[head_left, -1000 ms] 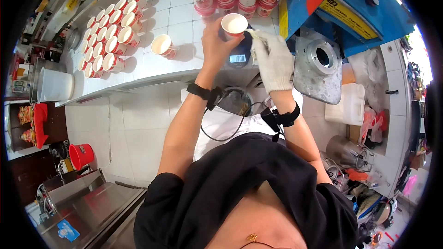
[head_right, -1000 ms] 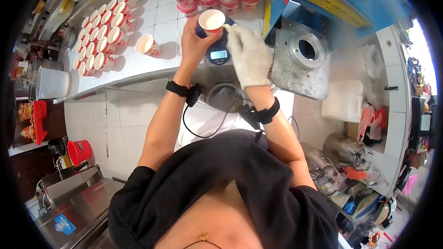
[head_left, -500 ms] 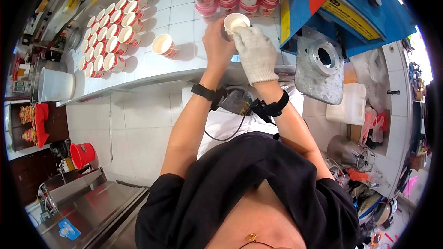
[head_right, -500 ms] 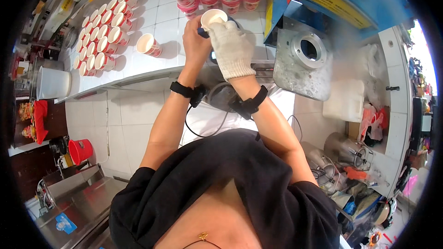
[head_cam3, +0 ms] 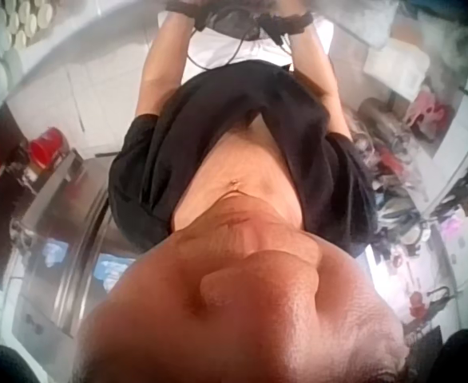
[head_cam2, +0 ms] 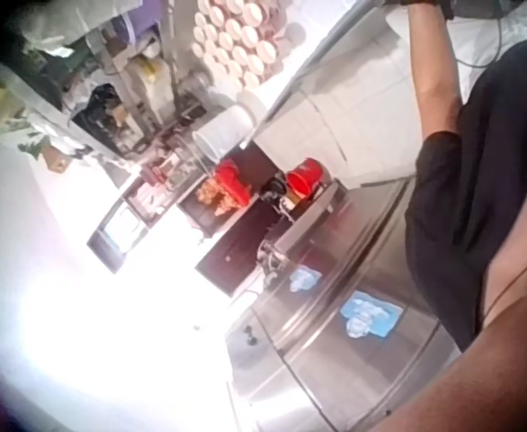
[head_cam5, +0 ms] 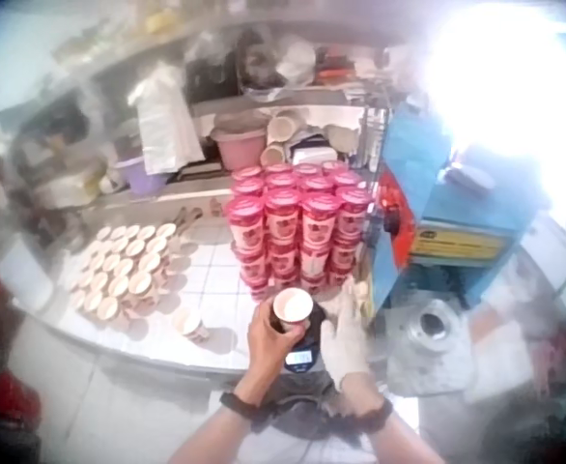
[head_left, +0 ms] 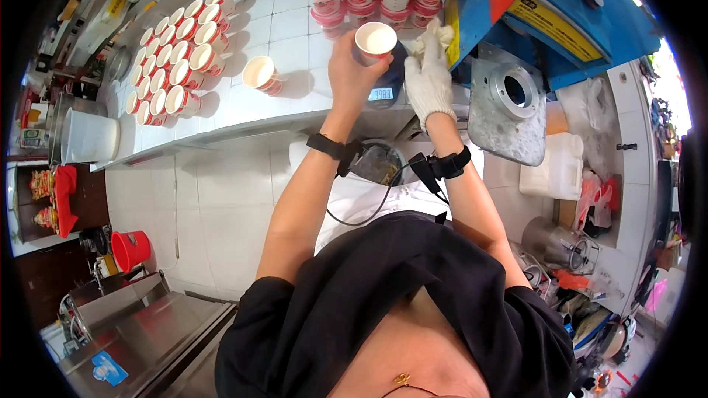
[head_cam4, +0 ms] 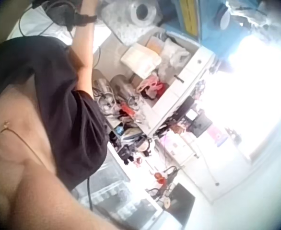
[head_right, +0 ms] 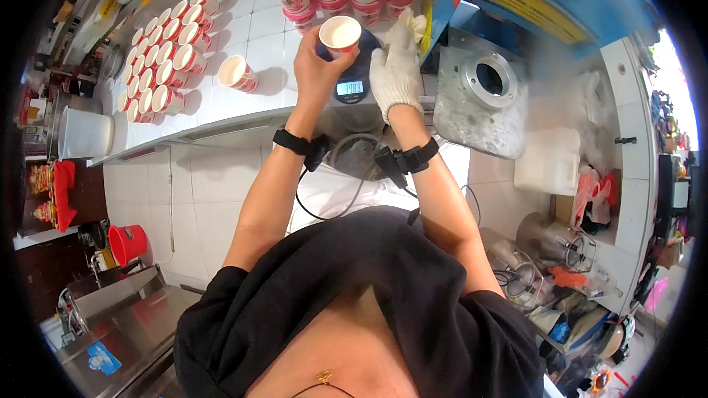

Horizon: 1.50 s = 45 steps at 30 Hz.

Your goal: The person uses a cup-sealing machine to seal individual small white cups filled with a white substance. They place a cup on a scale, then move it to the machine's tray, place a round pink film on top, and operate the machine to seal the cup before setting it aside.

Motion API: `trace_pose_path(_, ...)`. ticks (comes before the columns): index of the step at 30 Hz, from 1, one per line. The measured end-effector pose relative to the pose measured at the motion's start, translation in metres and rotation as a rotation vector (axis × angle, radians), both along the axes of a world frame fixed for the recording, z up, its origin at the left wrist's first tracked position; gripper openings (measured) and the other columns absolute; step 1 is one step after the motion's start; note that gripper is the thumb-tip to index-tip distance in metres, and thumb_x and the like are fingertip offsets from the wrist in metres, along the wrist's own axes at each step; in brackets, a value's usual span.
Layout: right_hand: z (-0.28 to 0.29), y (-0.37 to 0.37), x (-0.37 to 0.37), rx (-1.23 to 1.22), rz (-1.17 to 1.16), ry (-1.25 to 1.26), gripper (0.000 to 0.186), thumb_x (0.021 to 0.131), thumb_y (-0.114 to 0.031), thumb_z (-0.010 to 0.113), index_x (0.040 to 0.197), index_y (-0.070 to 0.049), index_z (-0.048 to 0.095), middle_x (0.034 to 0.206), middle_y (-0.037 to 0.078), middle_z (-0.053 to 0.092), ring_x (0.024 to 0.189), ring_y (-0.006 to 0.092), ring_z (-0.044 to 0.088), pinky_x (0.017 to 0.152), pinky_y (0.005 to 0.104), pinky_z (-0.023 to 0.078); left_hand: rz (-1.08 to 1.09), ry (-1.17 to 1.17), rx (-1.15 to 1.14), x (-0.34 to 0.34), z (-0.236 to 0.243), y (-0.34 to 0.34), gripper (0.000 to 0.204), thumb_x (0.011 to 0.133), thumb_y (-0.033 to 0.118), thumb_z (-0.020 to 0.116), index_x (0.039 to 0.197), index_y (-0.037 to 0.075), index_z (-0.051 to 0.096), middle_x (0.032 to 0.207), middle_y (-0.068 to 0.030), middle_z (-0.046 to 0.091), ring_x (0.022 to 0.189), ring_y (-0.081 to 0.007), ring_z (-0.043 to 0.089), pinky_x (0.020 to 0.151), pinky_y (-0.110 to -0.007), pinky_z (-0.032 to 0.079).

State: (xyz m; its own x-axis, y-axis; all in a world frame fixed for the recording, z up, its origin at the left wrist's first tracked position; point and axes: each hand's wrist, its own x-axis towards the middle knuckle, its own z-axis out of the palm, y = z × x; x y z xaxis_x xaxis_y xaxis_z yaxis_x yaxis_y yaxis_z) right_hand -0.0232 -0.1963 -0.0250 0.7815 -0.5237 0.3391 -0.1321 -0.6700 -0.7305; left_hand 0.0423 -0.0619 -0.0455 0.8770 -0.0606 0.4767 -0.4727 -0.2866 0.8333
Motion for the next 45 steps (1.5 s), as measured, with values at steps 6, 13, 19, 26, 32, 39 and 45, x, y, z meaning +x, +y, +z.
trace_pose_path(6, 0.034, 0.009, -0.049, 0.181, 0.263, 0.108, 0.06, 0.095, -0.02, 0.065, 0.151, -0.006, 0.048, 0.147, 0.021, 0.057, 0.119, 0.0375, 0.066, 0.103, 0.0446, 0.052, -0.026, 0.041, 0.039, -0.008, 0.017, 0.008, 0.063, 0.072, 0.023, 0.096, 0.124, 0.003, 0.068, 0.111, -0.007, 0.076, 0.101, -0.0163, 0.071, 0.093, -0.033, 0.054)
trace_pose_path(13, 0.109, -0.012, -0.138, 0.351, 0.405, -0.099, 0.046, 0.097, -0.015, 0.07, 0.141, -0.003, 0.062, 0.148, 0.018, 0.059, 0.118, 0.0272, 0.069, 0.102, 0.0354, 0.054, -0.178, -0.004, 0.112, -0.045, 0.107, -0.003, 0.068, 0.072, 0.024, 0.096, 0.128, 0.001, 0.066, 0.114, -0.0084, 0.076, 0.104, -0.0171, 0.072, 0.094, -0.033, 0.056)
trace_pose_path(19, 0.116, -0.066, -0.179, 0.376, 0.205, -0.248, 0.039, 0.097, -0.002, 0.066, 0.137, -0.003, 0.065, 0.14, 0.01, 0.065, 0.112, 0.0152, 0.07, 0.095, 0.0299, 0.055, -0.464, 0.053, 0.038, -0.069, 0.149, -0.05, 0.074, 0.074, 0.023, 0.096, 0.134, -0.002, 0.061, 0.121, -0.0117, 0.073, 0.111, -0.0187, 0.071, 0.098, -0.034, 0.056)
trace_pose_path(26, 0.094, -0.123, -0.22, 0.446, -0.022, -0.32, 0.037, 0.099, -0.004, 0.067, 0.136, -0.003, 0.067, 0.125, 0.005, 0.069, 0.102, 0.0082, 0.064, 0.089, 0.0255, 0.052, -0.791, 0.055, 0.012, -0.078, 0.158, -0.118, 0.078, 0.077, 0.014, 0.09, 0.143, -0.003, 0.053, 0.133, -0.0144, 0.066, 0.124, -0.0206, 0.064, 0.108, -0.036, 0.051)
trace_pose_path(32, 0.091, -0.14, -0.248, 0.592, -0.11, -0.342, 0.035, 0.102, -0.004, 0.063, 0.137, -0.001, 0.065, 0.128, 0.006, 0.069, 0.11, 0.0097, 0.064, 0.096, 0.0254, 0.051, -0.911, 0.015, 0.257, -0.063, 0.153, -0.152, 0.071, 0.074, 0.025, 0.087, 0.135, 0.003, 0.059, 0.13, -0.0158, 0.069, 0.119, -0.0257, 0.068, 0.103, -0.035, 0.052)
trace_pose_path(39, 0.08, -0.159, -0.259, 0.653, -0.155, -0.32, 0.035, 0.103, -0.007, 0.063, 0.138, 0.001, 0.065, 0.131, 0.008, 0.069, 0.118, 0.0132, 0.064, 0.105, 0.0277, 0.048, -0.989, 0.048, 0.481, -0.055, 0.147, -0.17, 0.066, 0.071, 0.031, 0.09, 0.126, 0.005, 0.065, 0.126, -0.0173, 0.067, 0.119, -0.0299, 0.064, 0.104, -0.037, 0.049)
trace_pose_path(45, 0.077, -0.166, -0.259, 0.675, -0.165, -0.297, 0.035, 0.103, -0.009, 0.063, 0.137, 0.002, 0.065, 0.131, 0.01, 0.069, 0.121, 0.0152, 0.063, 0.105, 0.0289, 0.048, -1.102, -0.202, 0.738, -0.034, 0.132, -0.173, 0.069, 0.07, 0.022, 0.081, 0.136, 0.01, 0.065, 0.135, -0.0181, 0.059, 0.131, -0.0358, 0.053, 0.114, -0.041, 0.041)
